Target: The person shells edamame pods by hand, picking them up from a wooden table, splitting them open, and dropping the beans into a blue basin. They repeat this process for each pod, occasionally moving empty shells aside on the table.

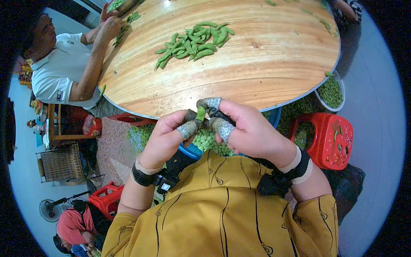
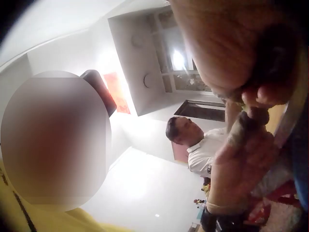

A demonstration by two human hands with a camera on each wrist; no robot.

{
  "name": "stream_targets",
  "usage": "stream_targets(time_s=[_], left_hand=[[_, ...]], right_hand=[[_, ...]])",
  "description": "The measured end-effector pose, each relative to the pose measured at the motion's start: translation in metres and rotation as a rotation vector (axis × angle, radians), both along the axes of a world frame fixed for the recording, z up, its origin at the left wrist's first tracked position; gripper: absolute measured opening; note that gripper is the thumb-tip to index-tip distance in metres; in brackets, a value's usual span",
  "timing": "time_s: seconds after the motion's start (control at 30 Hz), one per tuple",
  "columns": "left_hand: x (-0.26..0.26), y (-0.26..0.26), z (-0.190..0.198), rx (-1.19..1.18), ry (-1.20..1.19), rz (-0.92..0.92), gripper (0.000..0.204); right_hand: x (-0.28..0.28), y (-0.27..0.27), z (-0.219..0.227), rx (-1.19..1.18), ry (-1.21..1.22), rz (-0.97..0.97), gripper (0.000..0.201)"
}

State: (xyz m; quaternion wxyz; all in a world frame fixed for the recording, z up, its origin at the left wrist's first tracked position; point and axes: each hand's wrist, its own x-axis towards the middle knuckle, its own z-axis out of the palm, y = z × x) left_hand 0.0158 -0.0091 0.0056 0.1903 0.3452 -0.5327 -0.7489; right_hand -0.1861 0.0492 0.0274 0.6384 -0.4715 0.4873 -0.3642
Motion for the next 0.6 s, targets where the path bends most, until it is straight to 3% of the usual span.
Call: stream_targets(time_s=[0.13,0.2,0.23,0.27,0.3,0.37,0.43,0.5,0.53,0.57,0.6], left_hand=[[0.004,-0.002,-0.002,-0.045,0.014,-0.042,0.014],[0.007,-0.003,-0.005,-0.001,0.042,-0.094,0.016],[0.009,-0.003,-0.01,0.269,0.27,-0.147,0.018],[0.01,-0.002,-0.013,0.541,0.496,-0.196,0.021],[0.01,-0.001,-0.012,0.541,0.494,-0.194,0.021],[0.007,0.002,-0.012,0.483,0.451,-0.137,0.032],[0.005,0.002,-0.014,0.418,0.378,-0.129,0.025],[-0.001,0.006,-0.012,-0.6,-0.05,-0.06,0.019],[-0.002,0.005,-0.001,-0.945,-0.317,-0.076,0.017],[-0.003,0.007,0.0,-0.942,-0.32,-0.077,0.017],[-0.005,0.01,-0.001,-1.165,-0.418,-0.029,0.018]], right_hand=[[-0.001,0.0,-0.005,-0.045,-0.008,-0.009,0.037],[-0.002,-0.001,-0.001,0.158,-0.244,0.047,0.033],[-0.003,0.0,0.001,0.158,-0.243,0.048,0.033],[-0.002,0.002,0.002,0.289,-0.415,0.075,0.031],[-0.002,0.003,0.002,0.418,-0.588,0.102,0.029],[-0.002,0.003,0.001,0.411,-0.58,0.067,0.028],[-0.001,0.004,-0.001,0.405,-0.572,0.027,0.027],[0.0,0.002,-0.002,0.317,-0.218,-0.031,0.026],[0.002,0.004,-0.005,0.265,-0.154,-0.019,0.026],[0.004,0.004,-0.004,0.267,-0.157,-0.018,0.026],[0.007,0.004,0.0,0.262,-0.127,-0.031,0.027]])
